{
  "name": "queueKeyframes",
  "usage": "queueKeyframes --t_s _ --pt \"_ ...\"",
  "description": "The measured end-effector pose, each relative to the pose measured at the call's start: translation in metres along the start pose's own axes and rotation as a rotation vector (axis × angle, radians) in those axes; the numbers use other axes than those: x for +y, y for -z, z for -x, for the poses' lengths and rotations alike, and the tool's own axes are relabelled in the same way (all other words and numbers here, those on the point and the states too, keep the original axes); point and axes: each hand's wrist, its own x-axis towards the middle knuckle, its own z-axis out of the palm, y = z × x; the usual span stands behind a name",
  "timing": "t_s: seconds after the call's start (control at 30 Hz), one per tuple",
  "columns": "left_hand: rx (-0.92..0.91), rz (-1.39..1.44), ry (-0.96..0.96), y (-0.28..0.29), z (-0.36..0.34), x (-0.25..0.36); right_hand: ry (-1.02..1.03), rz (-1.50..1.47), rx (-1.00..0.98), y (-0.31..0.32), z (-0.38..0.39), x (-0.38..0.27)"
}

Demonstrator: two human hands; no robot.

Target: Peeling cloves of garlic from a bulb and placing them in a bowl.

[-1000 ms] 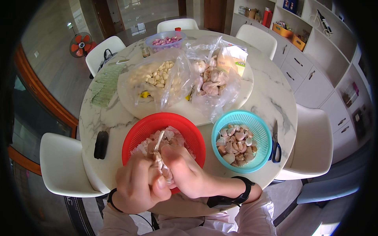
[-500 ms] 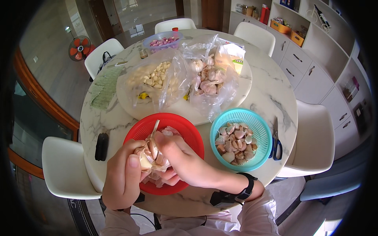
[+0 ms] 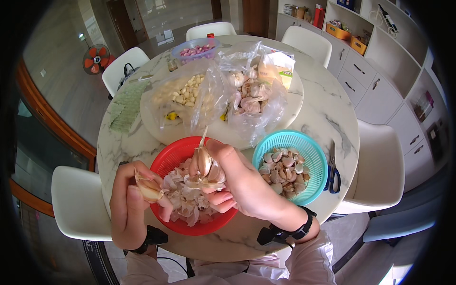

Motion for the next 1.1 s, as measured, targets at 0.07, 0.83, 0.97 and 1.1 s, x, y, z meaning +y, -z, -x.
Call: queueKeyframes --t_s 0.07,0.83,0.97,1.1 --pt "-0.047 0.085 0.027 -0.001 -0.003 0.002 0.02 0.056 -0.019 0.005 0.004 -0.004" --pt "-0.073 -0.623 -0.398 -0.018 -0.011 -0.01 0.253 0.446 -0.369 0.018 0.012 -0.013" --pt "-0.011 -0.614 -0.305 -0.021 -0.013 -0.003 0.562 0.797 -0.146 0.022 0.012 -0.014" --pt "-0.011 -0.517 -0.567 -0.011 -0.005 -0.001 0.52 1.202 0.58 0.041 0.031 -0.024"
